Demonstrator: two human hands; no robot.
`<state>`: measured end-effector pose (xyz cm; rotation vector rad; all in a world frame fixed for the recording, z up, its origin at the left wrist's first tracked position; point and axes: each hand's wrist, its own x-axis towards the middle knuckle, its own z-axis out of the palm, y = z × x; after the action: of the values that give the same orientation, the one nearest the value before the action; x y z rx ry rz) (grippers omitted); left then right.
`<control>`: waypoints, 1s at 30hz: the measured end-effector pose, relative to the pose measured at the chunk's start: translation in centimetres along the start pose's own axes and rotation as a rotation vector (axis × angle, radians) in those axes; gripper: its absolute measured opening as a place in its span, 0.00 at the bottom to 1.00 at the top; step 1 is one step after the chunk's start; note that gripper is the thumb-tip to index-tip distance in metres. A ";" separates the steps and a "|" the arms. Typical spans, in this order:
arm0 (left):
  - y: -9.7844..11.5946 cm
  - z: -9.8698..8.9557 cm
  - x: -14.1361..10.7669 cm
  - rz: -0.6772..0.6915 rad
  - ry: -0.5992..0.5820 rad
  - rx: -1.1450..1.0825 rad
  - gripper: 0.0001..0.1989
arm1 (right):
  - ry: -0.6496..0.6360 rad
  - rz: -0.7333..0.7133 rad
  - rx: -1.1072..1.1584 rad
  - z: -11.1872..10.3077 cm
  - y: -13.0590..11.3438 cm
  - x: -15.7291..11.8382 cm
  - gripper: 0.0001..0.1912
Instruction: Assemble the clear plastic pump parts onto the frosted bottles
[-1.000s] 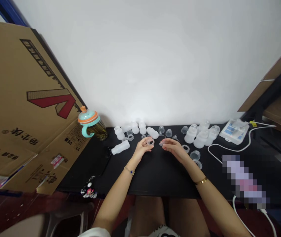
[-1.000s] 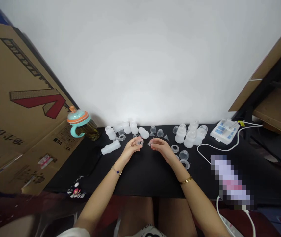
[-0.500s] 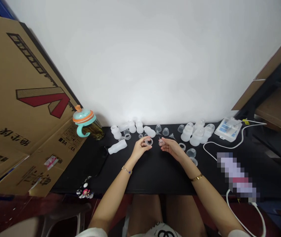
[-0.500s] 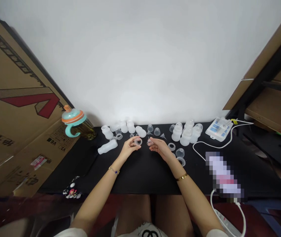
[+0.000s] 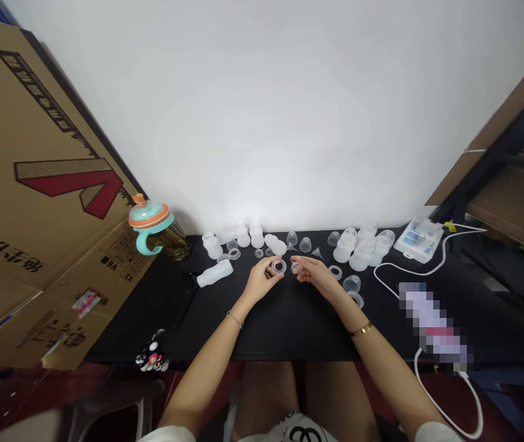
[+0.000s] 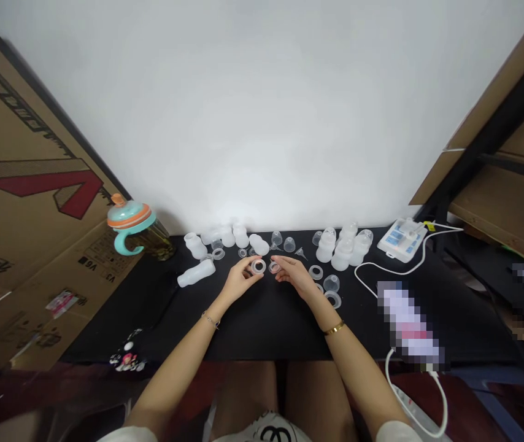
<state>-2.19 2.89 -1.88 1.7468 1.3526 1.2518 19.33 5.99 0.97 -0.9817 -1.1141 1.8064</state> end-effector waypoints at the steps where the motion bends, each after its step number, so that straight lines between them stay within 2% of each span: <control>1: 0.1 0.1 -0.1 0.022 -0.008 0.031 0.24 | -0.006 -0.007 -0.013 0.0 0.1 0.0 0.20; 8: 0.5 0.1 -0.4 0.085 -0.031 0.176 0.23 | -0.093 -0.035 -0.092 0.0 0.5 0.2 0.26; 19: 1.0 0.1 -0.5 0.096 -0.089 0.208 0.23 | -0.085 -0.110 -0.102 0.6 0.2 -0.1 0.25; 22: 1.0 0.1 -0.6 0.101 -0.103 0.207 0.23 | -0.054 -0.135 -0.170 0.7 0.3 0.1 0.25; 30: 1.3 0.2 -0.8 0.120 -0.166 0.194 0.24 | 0.057 -0.330 -0.450 0.8 0.9 0.5 0.21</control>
<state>-1.54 1.79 -1.13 2.0437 1.3250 1.0386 18.25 5.87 0.25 -1.0204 -1.5840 1.2823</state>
